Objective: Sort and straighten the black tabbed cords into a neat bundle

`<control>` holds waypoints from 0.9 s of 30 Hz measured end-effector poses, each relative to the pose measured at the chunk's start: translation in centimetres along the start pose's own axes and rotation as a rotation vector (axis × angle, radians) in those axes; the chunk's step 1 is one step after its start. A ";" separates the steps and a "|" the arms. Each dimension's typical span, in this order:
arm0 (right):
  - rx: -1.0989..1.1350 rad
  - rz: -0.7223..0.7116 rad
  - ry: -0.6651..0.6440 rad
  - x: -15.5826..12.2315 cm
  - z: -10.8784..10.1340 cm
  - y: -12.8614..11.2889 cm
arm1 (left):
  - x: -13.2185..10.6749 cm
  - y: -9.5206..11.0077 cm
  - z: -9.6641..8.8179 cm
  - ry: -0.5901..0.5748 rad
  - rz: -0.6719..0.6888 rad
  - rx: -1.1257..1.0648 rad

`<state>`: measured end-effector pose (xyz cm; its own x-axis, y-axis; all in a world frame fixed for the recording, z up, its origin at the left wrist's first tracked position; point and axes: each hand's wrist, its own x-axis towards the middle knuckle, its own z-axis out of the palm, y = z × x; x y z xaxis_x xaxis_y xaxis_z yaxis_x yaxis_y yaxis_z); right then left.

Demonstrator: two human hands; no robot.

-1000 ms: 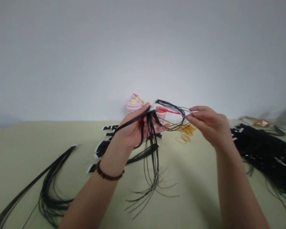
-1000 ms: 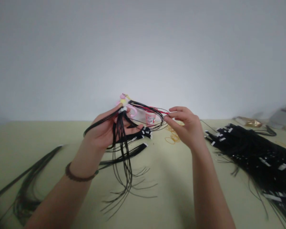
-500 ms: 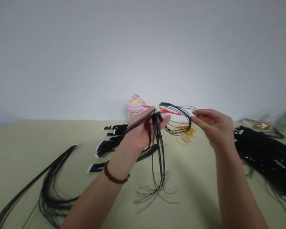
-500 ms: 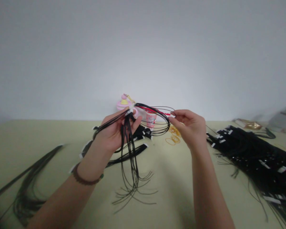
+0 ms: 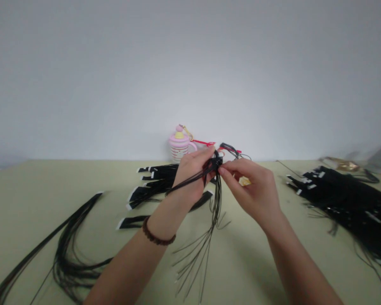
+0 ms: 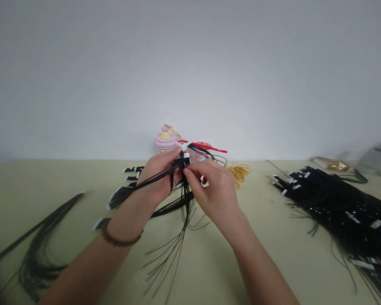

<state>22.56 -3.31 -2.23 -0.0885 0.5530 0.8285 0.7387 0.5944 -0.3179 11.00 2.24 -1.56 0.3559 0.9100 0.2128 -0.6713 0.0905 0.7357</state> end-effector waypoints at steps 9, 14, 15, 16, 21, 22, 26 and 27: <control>-0.033 0.031 -0.033 0.0 -0.6 0.1 | -0.5 -0.1 0.2 0.003 0.131 0.228; -0.055 0.061 -0.031 0.0 -0.6 0.1 | -0.4 -0.1 0.1 0.011 0.111 0.226; -0.054 0.063 -0.026 0.0 -0.5 0.1 | -0.3 -0.2 0.0 0.011 0.102 0.210; -0.052 0.057 -0.025 0.0 -0.4 0.1 | -0.3 -0.2 0.0 0.011 0.090 0.187; -0.026 0.044 -0.063 0.0 0.0 0.2 | -0.3 0.2 0.4 0.039 -0.042 0.018; -0.008 0.065 -0.077 0.1 -0.1 0.3 | -0.4 0.4 0.6 0.067 -0.085 -0.008; 0.062 0.151 -0.131 0.1 -0.8 0.5 | -0.6 1.5 1.3 0.136 -0.246 -0.063; 0.059 0.167 -0.136 0.1 -0.9 0.5 | -0.7 1.6 1.4 0.127 -0.265 -0.073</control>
<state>23.51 -3.49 -1.91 -0.0606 0.7182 0.6932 0.7107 0.5187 -0.4752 10.57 1.24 0.37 0.4435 0.8939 -0.0659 -0.6128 0.3560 0.7055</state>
